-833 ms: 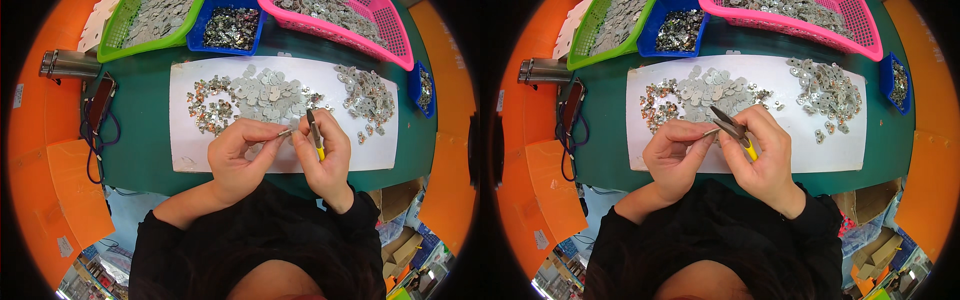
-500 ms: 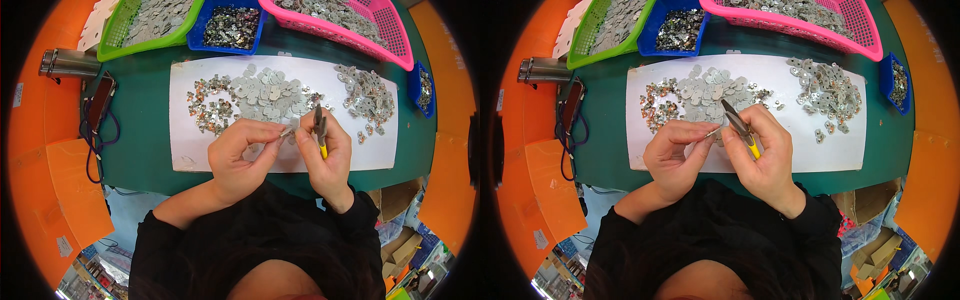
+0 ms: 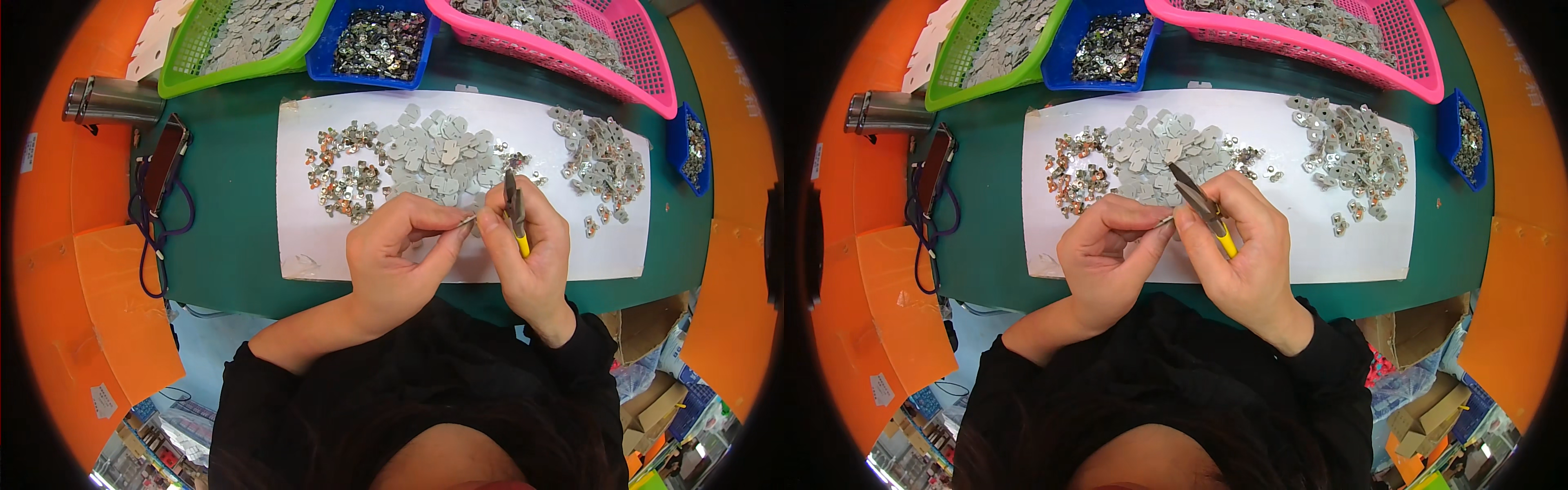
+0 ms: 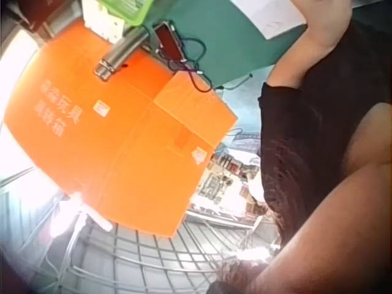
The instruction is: Assembling small metal components using a pair of pliers on a white workspace.
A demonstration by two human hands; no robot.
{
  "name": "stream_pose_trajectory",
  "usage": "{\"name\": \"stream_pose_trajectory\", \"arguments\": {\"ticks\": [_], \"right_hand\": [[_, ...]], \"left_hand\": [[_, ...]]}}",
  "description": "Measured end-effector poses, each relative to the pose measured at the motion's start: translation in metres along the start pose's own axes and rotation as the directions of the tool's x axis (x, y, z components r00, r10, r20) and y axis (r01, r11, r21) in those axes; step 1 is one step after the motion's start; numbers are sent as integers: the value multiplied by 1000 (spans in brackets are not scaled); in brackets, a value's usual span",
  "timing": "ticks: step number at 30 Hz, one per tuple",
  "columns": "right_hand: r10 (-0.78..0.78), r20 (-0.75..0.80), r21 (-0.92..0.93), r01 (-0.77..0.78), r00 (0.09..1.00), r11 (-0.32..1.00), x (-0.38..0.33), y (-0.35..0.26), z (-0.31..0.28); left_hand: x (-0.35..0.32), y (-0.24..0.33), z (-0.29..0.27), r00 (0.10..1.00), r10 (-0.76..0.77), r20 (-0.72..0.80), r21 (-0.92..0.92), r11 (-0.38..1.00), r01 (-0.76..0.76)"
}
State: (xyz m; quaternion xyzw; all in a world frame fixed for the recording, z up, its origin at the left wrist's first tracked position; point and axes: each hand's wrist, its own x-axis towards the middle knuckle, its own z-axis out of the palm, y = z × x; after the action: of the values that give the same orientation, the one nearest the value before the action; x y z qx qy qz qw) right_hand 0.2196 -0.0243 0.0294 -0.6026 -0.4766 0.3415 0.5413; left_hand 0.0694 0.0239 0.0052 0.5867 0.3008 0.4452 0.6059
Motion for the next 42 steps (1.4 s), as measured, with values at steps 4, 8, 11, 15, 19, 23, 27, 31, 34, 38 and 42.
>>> {"name": "stream_pose_trajectory", "arguments": {"ticks": [4,8,11,15,19,23,27,31,34,38,42], "right_hand": [[-32,5,-42,33,999,999,0,4,0],[115,50,209,-123,992,970,1,0,0],[225,119,292,-251,967,923,2,-6,-3],[101,142,179,-125,985,976,0,-1,-6],[121,117,167,-140,986,976,-1,1,-4],[71,77,109,-79,994,991,-4,8,-3],[39,94,62,-45,995,997,-4,7,-3],[89,129,66,-98,988,993,-5,7,-6],[61,125,49,-68,990,997,-6,8,-6],[-13,74,72,8,997,997,-6,5,-3],[-34,94,80,26,995,996,-3,4,-5]], "left_hand": [[1,4,2,1000,-12,24,-34,999,13],[3,5,-4,971,-226,73,-369,899,237],[7,6,-8,926,-340,162,-378,846,377],[9,10,-10,829,-475,293,-301,778,552],[12,15,-13,828,-482,285,-272,788,552],[12,15,-15,803,-521,290,-349,724,595],[9,17,-15,863,-447,235,-234,836,497],[8,20,-19,894,-388,222,-45,912,407],[8,20,-20,878,-414,241,96,910,402],[13,17,-22,775,-531,342,-211,761,614],[13,17,-23,669,-599,439,-387,545,743]]}}
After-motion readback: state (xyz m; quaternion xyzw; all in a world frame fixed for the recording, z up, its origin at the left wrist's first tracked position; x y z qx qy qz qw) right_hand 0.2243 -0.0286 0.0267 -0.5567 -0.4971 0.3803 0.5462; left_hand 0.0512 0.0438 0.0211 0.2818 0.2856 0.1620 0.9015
